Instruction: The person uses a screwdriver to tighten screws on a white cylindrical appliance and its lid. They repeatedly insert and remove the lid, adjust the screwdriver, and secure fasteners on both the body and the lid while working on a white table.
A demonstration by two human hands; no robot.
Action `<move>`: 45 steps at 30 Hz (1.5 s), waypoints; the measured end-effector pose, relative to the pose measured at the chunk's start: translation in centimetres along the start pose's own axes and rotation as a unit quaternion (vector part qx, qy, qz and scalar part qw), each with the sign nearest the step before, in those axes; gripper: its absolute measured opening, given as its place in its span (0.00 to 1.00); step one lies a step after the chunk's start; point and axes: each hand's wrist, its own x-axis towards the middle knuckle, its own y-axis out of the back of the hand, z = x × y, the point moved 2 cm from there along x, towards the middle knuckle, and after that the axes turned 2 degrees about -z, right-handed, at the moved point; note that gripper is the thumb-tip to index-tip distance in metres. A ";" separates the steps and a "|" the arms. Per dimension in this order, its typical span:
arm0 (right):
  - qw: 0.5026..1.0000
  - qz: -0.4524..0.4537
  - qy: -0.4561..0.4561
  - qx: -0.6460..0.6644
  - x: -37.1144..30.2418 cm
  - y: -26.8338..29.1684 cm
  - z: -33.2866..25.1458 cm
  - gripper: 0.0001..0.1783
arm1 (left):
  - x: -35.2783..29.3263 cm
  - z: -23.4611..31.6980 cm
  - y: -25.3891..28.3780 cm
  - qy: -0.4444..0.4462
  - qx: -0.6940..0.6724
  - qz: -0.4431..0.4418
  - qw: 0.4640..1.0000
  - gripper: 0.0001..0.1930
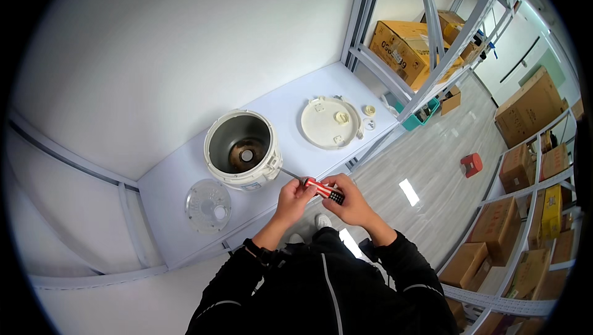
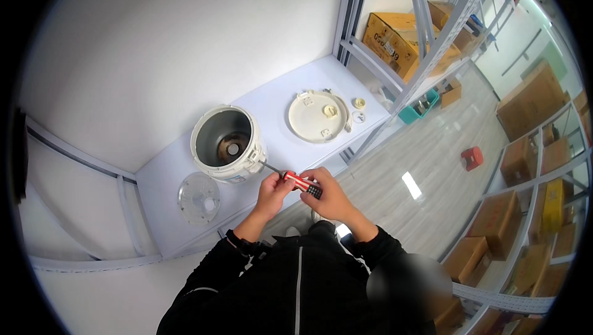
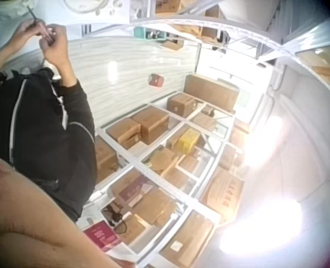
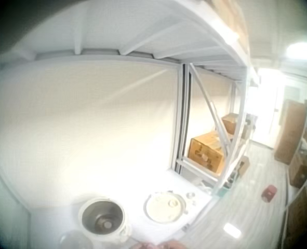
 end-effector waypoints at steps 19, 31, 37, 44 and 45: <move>0.997 -0.001 -0.013 0.078 -0.7 -0.2 2.3 0.26 | 0.6 0.6 0.9 0.016 -0.104 0.106 0.989 0.19; 1.000 -0.007 0.027 -0.001 -0.6 0.3 0.4 0.27 | 1.3 0.4 2.3 -0.009 -0.196 0.191 0.962 0.17; 0.999 -0.014 0.036 -0.004 -0.6 0.6 0.5 0.27 | 1.6 0.4 2.5 0.016 -0.214 0.190 0.958 0.16; 0.998 -0.031 0.043 -0.022 -1.6 2.0 0.5 0.29 | 1.2 0.5 1.7 0.020 -0.125 0.175 0.976 0.13; 0.998 -0.035 0.037 -0.025 -1.7 2.3 0.4 0.30 | 1.2 0.3 1.5 0.021 -0.114 0.177 0.977 0.13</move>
